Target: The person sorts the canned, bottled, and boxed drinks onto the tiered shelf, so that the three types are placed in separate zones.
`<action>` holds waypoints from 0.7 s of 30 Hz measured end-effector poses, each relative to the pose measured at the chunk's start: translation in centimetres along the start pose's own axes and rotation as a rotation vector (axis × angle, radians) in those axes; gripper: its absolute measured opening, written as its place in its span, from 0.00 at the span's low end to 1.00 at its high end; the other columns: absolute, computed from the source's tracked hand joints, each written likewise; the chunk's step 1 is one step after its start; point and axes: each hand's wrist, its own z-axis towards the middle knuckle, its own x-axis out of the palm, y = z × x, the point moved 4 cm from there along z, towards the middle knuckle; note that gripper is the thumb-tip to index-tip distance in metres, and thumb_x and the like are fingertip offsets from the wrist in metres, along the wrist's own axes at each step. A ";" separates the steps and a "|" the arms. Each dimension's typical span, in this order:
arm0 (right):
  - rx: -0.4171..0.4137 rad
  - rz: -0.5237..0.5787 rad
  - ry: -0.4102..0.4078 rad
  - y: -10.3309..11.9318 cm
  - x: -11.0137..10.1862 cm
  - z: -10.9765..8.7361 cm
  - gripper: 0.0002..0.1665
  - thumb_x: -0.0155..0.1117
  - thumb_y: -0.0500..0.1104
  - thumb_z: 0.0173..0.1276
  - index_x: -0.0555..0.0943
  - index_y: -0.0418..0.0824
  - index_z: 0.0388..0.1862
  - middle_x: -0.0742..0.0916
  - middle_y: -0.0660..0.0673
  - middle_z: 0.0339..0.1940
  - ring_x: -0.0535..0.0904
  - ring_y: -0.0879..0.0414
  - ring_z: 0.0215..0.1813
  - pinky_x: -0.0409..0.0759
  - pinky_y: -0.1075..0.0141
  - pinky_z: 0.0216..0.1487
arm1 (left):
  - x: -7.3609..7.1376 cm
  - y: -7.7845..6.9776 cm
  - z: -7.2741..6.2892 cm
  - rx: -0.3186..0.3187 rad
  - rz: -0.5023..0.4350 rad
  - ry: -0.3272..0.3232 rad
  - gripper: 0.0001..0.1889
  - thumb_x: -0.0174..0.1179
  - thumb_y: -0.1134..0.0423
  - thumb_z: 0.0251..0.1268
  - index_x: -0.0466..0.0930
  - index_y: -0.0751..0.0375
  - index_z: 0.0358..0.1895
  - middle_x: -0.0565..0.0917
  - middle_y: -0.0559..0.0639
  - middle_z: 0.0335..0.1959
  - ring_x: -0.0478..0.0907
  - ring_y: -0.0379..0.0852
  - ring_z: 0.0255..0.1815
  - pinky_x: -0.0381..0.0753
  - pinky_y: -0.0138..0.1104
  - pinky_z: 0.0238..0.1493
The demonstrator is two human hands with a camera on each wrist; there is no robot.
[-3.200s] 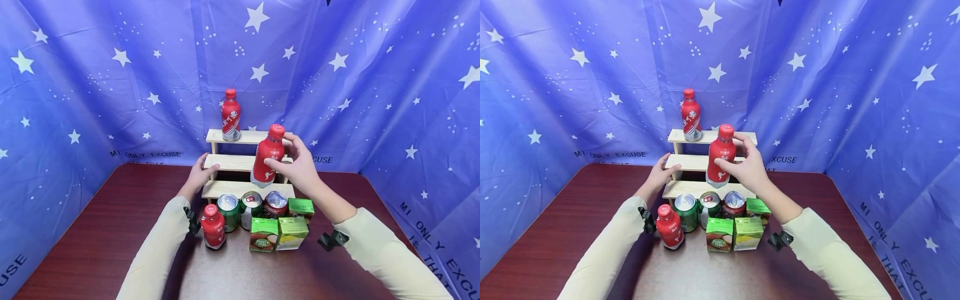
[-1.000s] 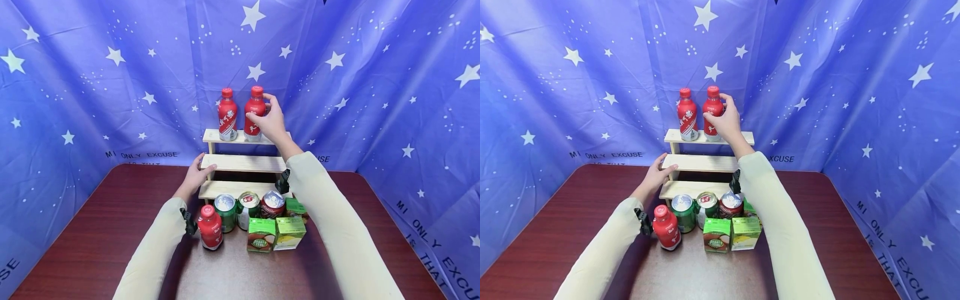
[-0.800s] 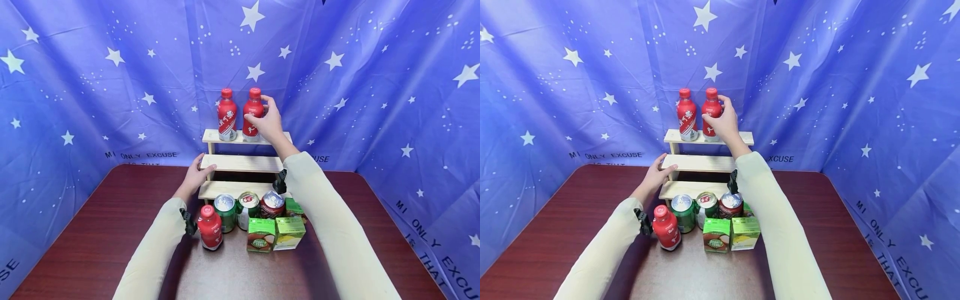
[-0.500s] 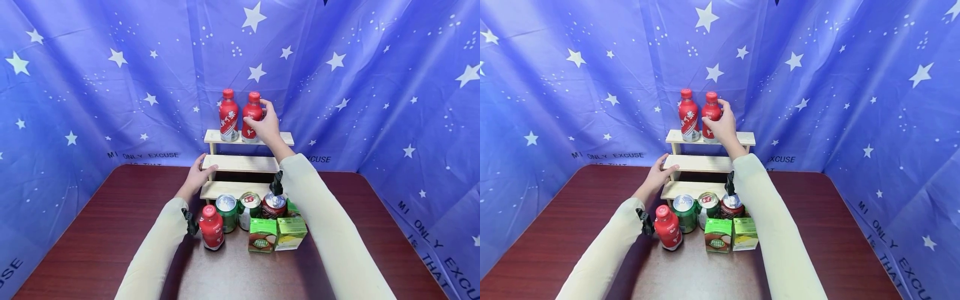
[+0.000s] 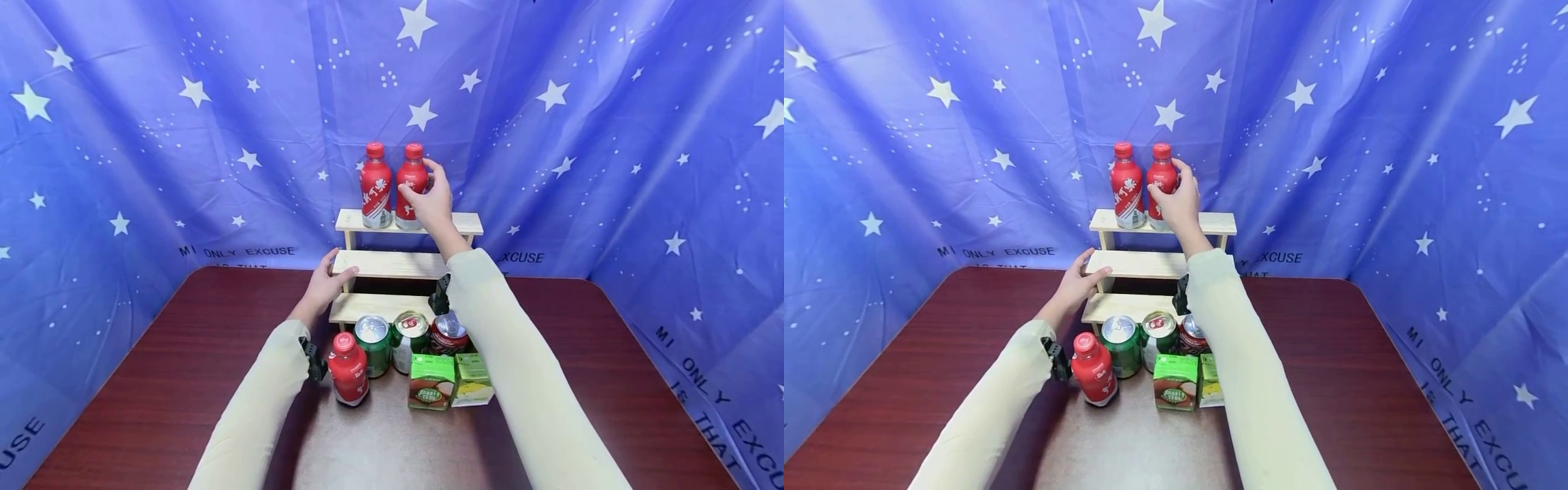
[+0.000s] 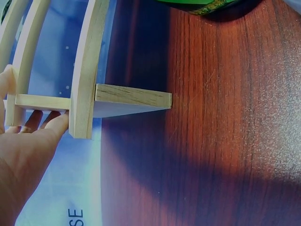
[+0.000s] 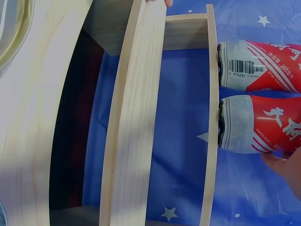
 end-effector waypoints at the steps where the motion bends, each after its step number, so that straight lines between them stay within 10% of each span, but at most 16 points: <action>1: -0.003 -0.003 -0.005 0.0 0.0 0.0 0.38 0.69 0.43 0.59 0.64 0.49 0.67 0.76 0.42 0.54 0.75 0.52 0.53 0.75 0.60 0.57 | 0.0 0.0 0.0 0.001 0.000 -0.002 0.42 0.62 0.59 0.62 0.47 0.52 0.75 0.68 0.62 0.64 0.72 0.52 0.55 0.73 0.39 0.56; 21: -0.023 0.022 0.031 -0.2 0.0 0.0 0.38 0.67 0.44 0.61 0.62 0.48 0.69 0.74 0.41 0.54 0.74 0.51 0.55 0.74 0.59 0.59 | 0.0 0.0 -0.1 0.012 -0.018 -0.003 0.41 0.62 0.59 0.62 0.47 0.54 0.74 0.66 0.63 0.66 0.71 0.55 0.59 0.69 0.44 0.63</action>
